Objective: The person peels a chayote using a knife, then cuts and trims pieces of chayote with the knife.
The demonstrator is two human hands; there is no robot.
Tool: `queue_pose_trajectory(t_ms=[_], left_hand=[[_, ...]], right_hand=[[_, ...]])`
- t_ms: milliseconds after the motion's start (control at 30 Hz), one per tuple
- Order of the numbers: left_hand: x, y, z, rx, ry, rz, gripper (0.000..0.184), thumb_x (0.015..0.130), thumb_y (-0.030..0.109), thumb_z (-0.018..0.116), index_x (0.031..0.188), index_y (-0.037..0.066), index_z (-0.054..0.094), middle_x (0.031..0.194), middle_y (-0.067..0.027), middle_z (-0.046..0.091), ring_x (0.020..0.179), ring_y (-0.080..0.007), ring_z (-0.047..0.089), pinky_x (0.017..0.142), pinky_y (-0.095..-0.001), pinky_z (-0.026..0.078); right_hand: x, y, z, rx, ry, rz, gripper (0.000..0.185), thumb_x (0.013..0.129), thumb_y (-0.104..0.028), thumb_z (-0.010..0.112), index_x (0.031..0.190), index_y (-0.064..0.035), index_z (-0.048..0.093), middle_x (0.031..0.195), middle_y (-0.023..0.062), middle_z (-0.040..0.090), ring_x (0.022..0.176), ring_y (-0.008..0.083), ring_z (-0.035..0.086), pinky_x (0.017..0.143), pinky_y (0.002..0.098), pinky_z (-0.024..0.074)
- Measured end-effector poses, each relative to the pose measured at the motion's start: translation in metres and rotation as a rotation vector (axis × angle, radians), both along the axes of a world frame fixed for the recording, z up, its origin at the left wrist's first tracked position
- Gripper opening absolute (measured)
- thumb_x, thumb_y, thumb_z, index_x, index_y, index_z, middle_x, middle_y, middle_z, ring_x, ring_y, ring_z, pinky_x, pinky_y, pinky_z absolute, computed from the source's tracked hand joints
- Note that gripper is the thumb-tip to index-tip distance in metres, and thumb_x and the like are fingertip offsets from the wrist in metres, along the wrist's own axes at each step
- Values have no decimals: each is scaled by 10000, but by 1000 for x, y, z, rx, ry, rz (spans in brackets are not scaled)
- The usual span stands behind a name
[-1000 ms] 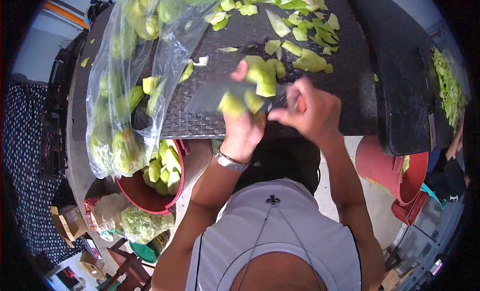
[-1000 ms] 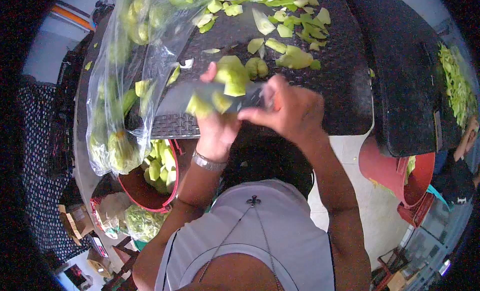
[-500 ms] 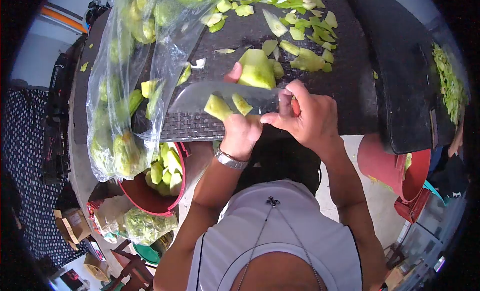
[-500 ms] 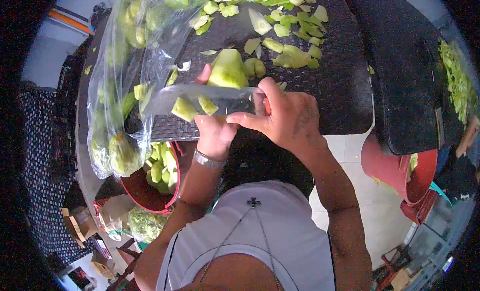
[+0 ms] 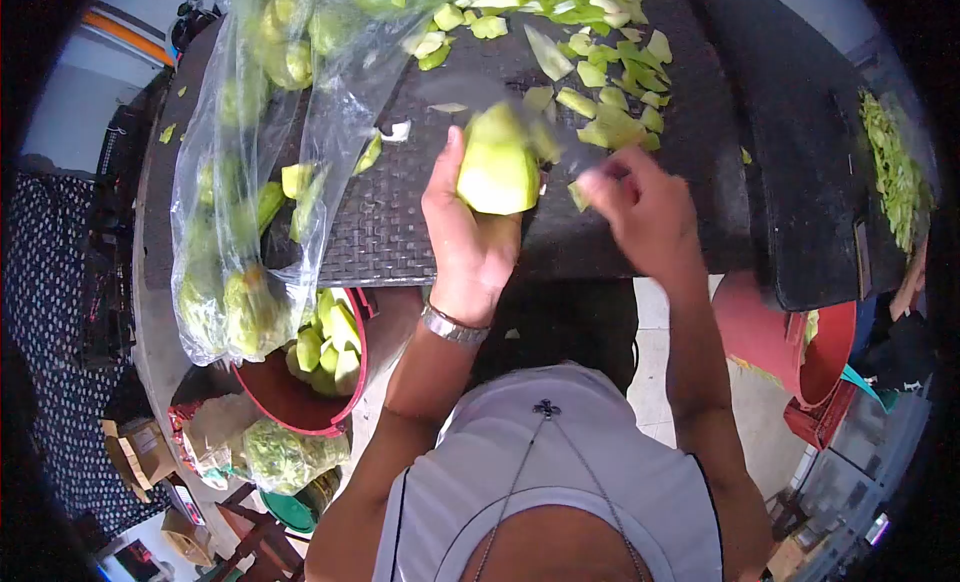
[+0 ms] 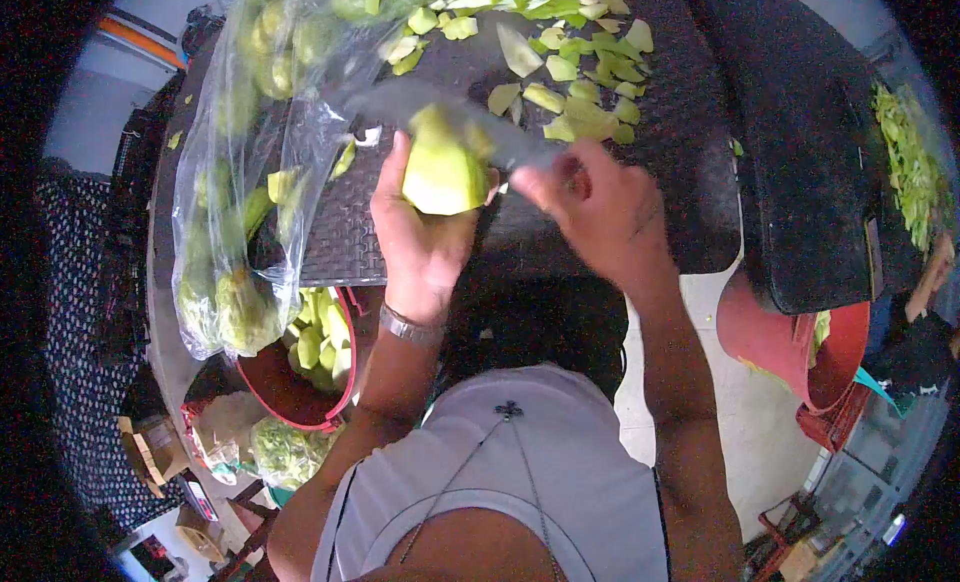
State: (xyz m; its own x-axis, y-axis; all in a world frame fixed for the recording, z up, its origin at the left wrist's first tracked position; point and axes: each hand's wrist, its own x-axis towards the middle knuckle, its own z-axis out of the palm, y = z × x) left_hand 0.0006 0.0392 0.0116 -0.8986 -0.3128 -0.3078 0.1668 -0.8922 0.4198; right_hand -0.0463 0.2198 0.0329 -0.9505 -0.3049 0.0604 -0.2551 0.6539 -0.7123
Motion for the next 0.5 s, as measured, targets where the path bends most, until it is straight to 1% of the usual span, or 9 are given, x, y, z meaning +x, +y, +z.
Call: queue_pose_trajectory(t_ms=[67,100,167,233,333,367,400,433,500], left_hand=[[2,6,-8,-49,62,32,423,1078,384,506,1345,66,587,1290,-105,656,1201,-276,630,1028,-501,495],[5,8,-12,-11,-39,60,455,1067,426,525,1358,80,578,1295,-106,649,1210,-284,625,1055,-494,486],[4,7,-25,-68,-37,37,466,1057,440,539,1359,86,575,1305,-115,642,1222,-290,618,1070,-499,483],[10,7,-29,-48,51,49,467,1055,436,543,1343,70,581,1294,-124,648,1186,-290,638,1002,-497,529],[10,4,-19,-49,146,0,466,1048,435,551,1312,54,599,1261,-137,666,1121,-298,669,878,-496,587],[10,1,-15,-55,171,-25,466,1045,435,554,1302,50,606,1248,-142,674,1097,-301,680,833,-496,604],[12,-6,-13,-52,116,-122,490,1039,445,554,1297,34,622,1213,-155,694,1054,-318,696,742,-492,620],[13,-6,-10,-6,141,-147,510,1042,460,538,1308,32,617,1224,-164,689,1056,-321,689,773,-494,607],[18,-5,-2,87,186,-199,549,1048,488,505,1330,29,608,1247,-182,679,1059,-325,674,836,-498,582]], right_hand=[[11,-11,1,3,87,103,547,844,-590,796,878,-76,614,652,92,663,583,308,694,567,425,547],[15,-14,-4,-25,158,154,548,833,-588,808,866,-81,603,640,83,657,568,304,690,549,417,544],[19,-16,-11,-52,219,221,554,809,-583,831,844,-90,581,625,67,651,548,296,687,519,407,539],[13,-17,-12,-50,212,258,565,784,-578,853,823,-97,557,622,51,653,537,287,688,497,402,536],[2,-10,-14,2,226,216,443,823,-447,856,936,-91,618,649,52,623,558,265,636,559,403,505],[-7,-7,-19,35,233,122,456,842,-467,833,954,-76,628,668,73,633,580,285,642,579,411,507],[-20,-3,-26,68,240,28,473,862,-487,810,972,-61,638,687,94,643,601,306,647,599,419,508],[-31,1,-29,99,249,-66,494,881,-508,786,990,-45,648,707,115,653,623,327,653,619,428,509],[-45,13,-22,90,99,-97,517,919,-524,737,1013,-22,657,741,153,664,656,343,655,651,434,505]])
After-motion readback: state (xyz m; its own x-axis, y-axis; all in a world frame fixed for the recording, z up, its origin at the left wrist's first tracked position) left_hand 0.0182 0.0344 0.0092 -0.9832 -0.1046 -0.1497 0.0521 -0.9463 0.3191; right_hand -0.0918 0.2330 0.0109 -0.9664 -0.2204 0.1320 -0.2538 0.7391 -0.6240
